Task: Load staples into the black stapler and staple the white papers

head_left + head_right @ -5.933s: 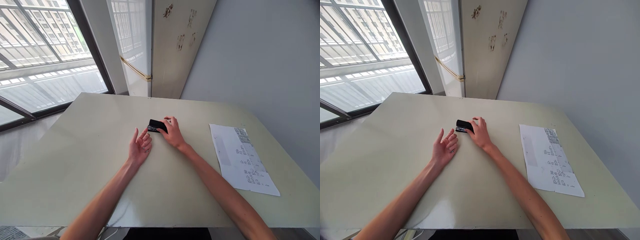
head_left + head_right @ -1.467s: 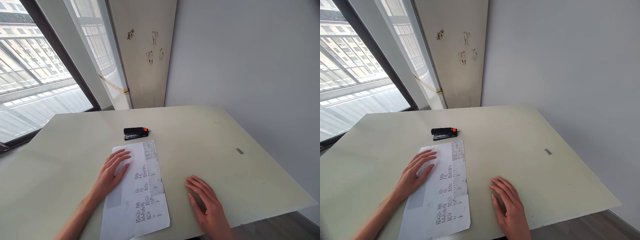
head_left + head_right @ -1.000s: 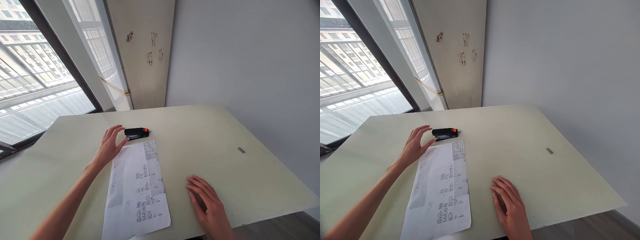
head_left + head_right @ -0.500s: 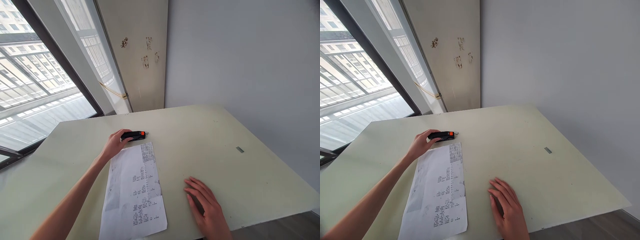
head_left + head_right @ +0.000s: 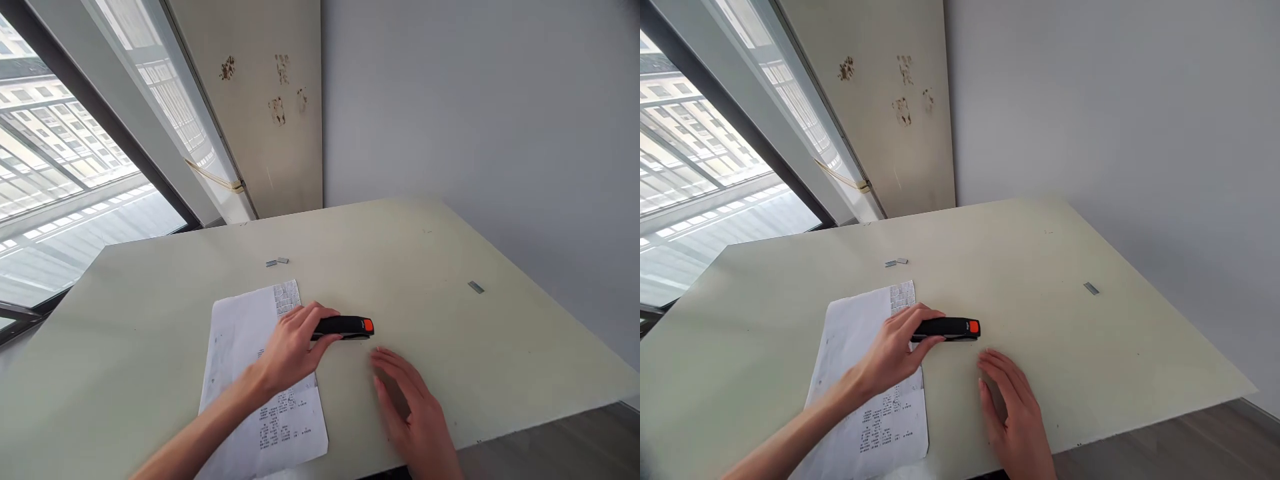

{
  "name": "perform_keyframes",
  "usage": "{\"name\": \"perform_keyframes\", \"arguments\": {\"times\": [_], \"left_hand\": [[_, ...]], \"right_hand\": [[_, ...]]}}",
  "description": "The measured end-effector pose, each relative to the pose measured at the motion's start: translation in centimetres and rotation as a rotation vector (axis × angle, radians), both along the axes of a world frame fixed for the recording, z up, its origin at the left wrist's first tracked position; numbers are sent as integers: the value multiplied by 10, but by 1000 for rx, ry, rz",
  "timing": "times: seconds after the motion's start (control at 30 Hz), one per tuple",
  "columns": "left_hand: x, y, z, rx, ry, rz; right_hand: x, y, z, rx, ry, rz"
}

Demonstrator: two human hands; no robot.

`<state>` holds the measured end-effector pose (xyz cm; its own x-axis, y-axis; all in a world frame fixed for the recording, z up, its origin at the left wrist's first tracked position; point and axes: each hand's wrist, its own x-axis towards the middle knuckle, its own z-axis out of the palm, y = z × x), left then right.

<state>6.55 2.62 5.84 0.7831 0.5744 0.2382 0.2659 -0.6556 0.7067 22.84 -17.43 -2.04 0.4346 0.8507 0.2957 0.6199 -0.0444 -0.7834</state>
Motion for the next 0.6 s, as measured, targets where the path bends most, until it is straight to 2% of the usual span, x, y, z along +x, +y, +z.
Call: {"name": "perform_keyframes", "arguments": {"times": [0.13,0.23,0.37,0.47,0.6], "left_hand": [[16,-20,-30,73,11,-33],[19,-23,-37,71,5,-38],[7,-17,-34,22,17,-68],[-13,-11,-36,19,45,-63],[-41,-6,-41,83,164,-129]], "right_hand": [[6,0,9,-66,329,-198],[14,6,15,-46,487,-266],[26,22,24,-90,500,-217],[33,34,28,-140,453,-167],[37,44,27,-207,404,-130]]}}
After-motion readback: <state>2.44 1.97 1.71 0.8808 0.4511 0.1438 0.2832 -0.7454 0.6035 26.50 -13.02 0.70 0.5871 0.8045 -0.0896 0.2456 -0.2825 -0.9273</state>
